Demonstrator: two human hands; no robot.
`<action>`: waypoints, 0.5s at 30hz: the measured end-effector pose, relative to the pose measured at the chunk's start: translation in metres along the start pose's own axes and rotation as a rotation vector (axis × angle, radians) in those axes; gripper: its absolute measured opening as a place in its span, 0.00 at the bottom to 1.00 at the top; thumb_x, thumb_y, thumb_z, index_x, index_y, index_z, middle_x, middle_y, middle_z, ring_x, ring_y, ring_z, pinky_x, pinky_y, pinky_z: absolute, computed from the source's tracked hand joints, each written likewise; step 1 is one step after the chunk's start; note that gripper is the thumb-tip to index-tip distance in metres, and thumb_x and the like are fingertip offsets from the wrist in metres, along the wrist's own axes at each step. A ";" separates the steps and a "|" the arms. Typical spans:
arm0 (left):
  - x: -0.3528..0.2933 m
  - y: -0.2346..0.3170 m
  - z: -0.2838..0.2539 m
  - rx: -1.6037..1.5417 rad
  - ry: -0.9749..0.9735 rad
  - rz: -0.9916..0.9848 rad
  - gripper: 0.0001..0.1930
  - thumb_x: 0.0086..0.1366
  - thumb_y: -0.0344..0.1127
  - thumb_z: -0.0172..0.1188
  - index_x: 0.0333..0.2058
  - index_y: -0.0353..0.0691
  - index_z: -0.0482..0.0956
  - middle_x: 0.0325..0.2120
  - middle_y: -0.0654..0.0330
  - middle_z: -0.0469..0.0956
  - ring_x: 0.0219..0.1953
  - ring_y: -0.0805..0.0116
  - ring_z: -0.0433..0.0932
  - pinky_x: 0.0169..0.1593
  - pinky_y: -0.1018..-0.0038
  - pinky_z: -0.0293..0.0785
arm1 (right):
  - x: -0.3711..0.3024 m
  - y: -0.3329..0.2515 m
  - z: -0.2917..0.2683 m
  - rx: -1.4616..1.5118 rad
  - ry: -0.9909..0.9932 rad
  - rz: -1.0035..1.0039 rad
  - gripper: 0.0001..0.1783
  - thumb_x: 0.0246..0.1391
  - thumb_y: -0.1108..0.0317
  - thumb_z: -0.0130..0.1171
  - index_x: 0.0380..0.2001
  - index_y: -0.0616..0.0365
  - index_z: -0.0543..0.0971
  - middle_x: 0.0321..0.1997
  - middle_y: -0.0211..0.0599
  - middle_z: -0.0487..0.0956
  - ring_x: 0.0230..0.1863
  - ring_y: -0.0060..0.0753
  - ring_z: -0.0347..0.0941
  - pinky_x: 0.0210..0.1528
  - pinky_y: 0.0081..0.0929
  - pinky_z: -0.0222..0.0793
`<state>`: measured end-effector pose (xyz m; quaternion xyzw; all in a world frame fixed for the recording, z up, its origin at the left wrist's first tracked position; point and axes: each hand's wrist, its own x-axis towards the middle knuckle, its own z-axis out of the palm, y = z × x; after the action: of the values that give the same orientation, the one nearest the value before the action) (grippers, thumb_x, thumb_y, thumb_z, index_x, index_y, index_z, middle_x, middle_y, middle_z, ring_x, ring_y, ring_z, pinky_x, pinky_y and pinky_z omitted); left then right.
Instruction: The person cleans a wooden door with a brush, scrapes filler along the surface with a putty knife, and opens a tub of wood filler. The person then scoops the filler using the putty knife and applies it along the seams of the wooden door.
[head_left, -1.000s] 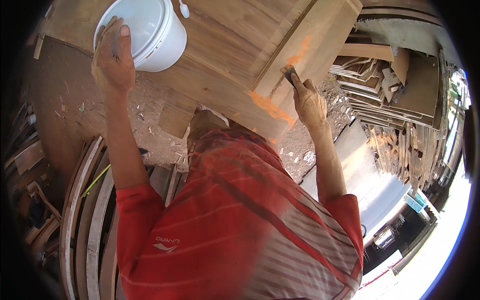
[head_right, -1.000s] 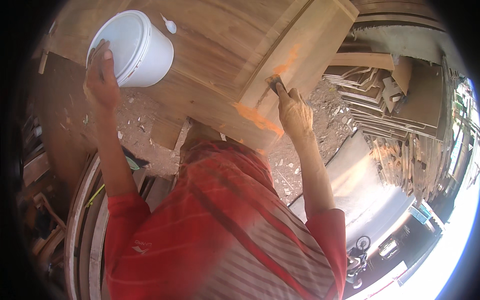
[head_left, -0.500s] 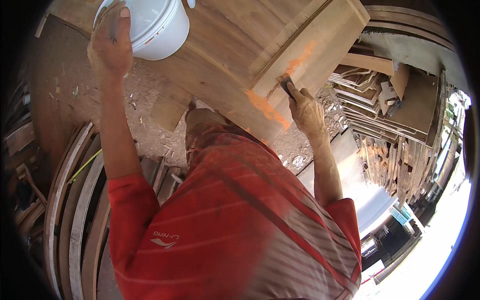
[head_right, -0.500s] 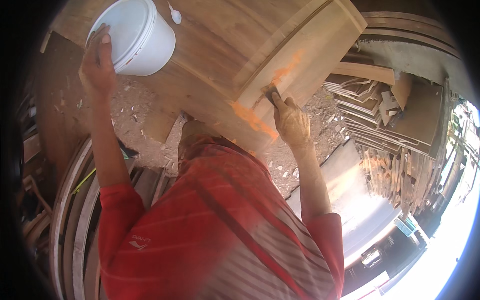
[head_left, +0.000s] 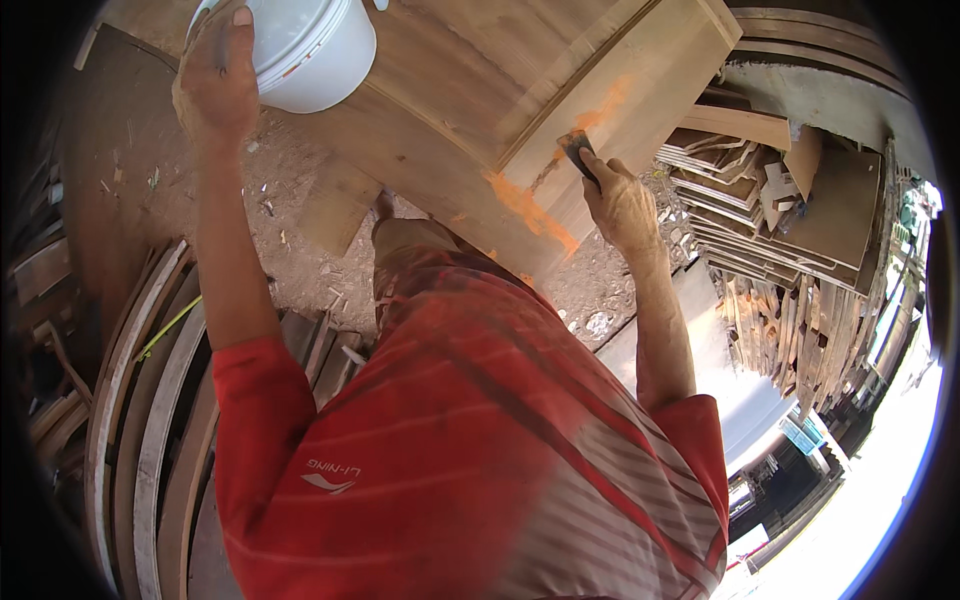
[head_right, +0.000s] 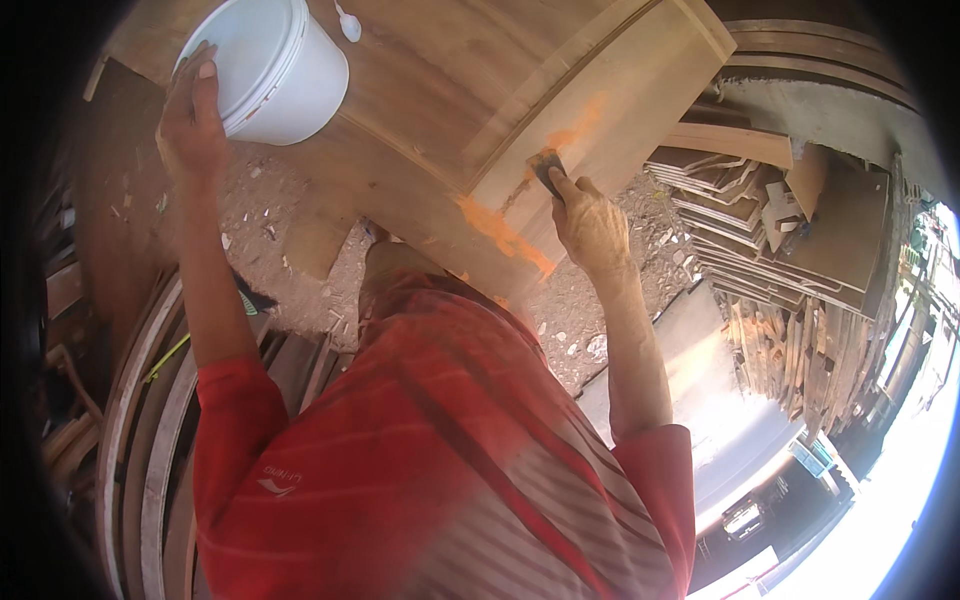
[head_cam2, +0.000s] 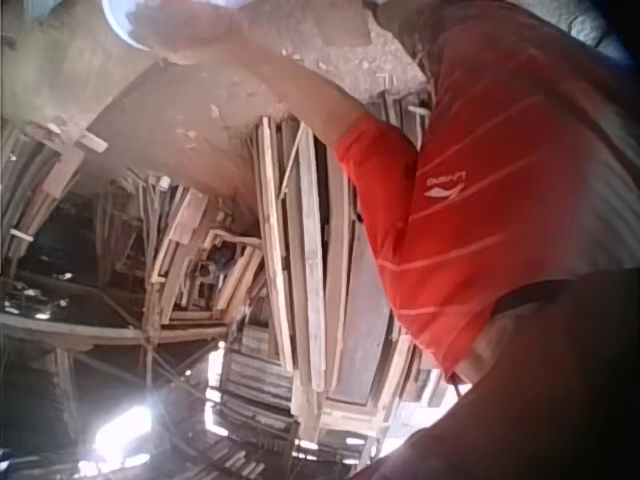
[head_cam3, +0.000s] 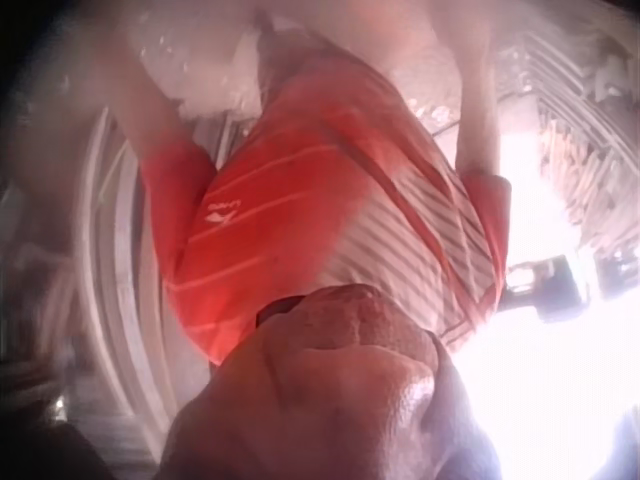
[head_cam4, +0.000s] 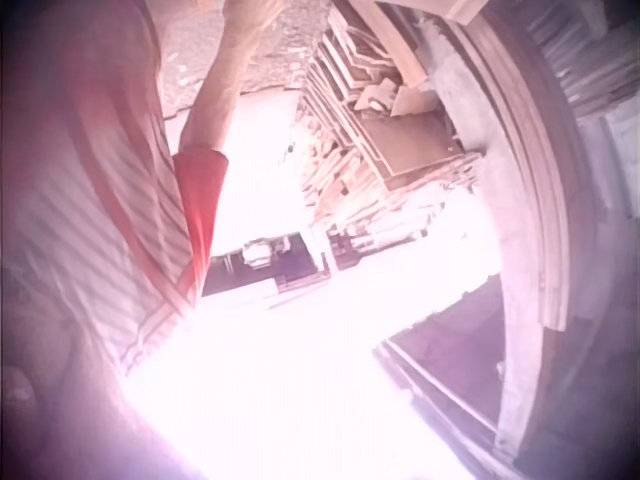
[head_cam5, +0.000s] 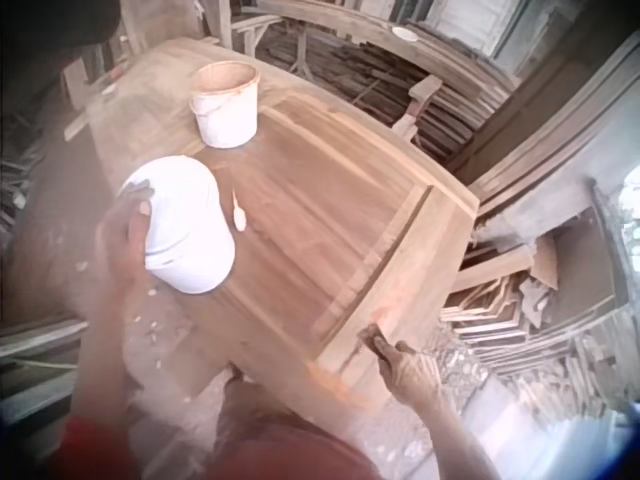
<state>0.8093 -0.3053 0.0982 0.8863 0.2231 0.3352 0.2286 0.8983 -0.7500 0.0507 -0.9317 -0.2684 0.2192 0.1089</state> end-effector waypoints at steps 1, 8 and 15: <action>0.000 -0.001 0.002 -0.002 0.002 0.000 0.21 0.77 0.47 0.54 0.56 0.40 0.85 0.57 0.54 0.83 0.62 0.58 0.79 0.67 0.66 0.70 | 0.004 0.009 0.006 -0.008 -0.004 -0.076 0.24 0.62 0.66 0.60 0.63 0.53 0.78 0.39 0.48 0.81 0.39 0.56 0.83 0.42 0.51 0.79; 0.000 -0.010 0.005 -0.013 0.013 0.003 0.20 0.77 0.47 0.55 0.57 0.42 0.85 0.57 0.56 0.83 0.63 0.59 0.78 0.67 0.66 0.70 | -0.030 -0.008 0.022 -0.033 -0.099 -0.066 0.24 0.64 0.64 0.61 0.63 0.52 0.78 0.40 0.48 0.81 0.40 0.56 0.83 0.43 0.52 0.79; -0.002 -0.010 0.005 -0.036 0.024 -0.012 0.21 0.77 0.49 0.52 0.57 0.45 0.85 0.58 0.57 0.82 0.64 0.60 0.77 0.68 0.66 0.68 | -0.030 -0.005 0.019 -0.003 -0.101 -0.051 0.25 0.64 0.62 0.62 0.64 0.46 0.78 0.39 0.47 0.81 0.39 0.57 0.82 0.41 0.51 0.78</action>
<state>0.8094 -0.2996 0.0886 0.8767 0.2249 0.3484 0.2438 0.8646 -0.7606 0.0457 -0.9124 -0.2976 0.2628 0.0992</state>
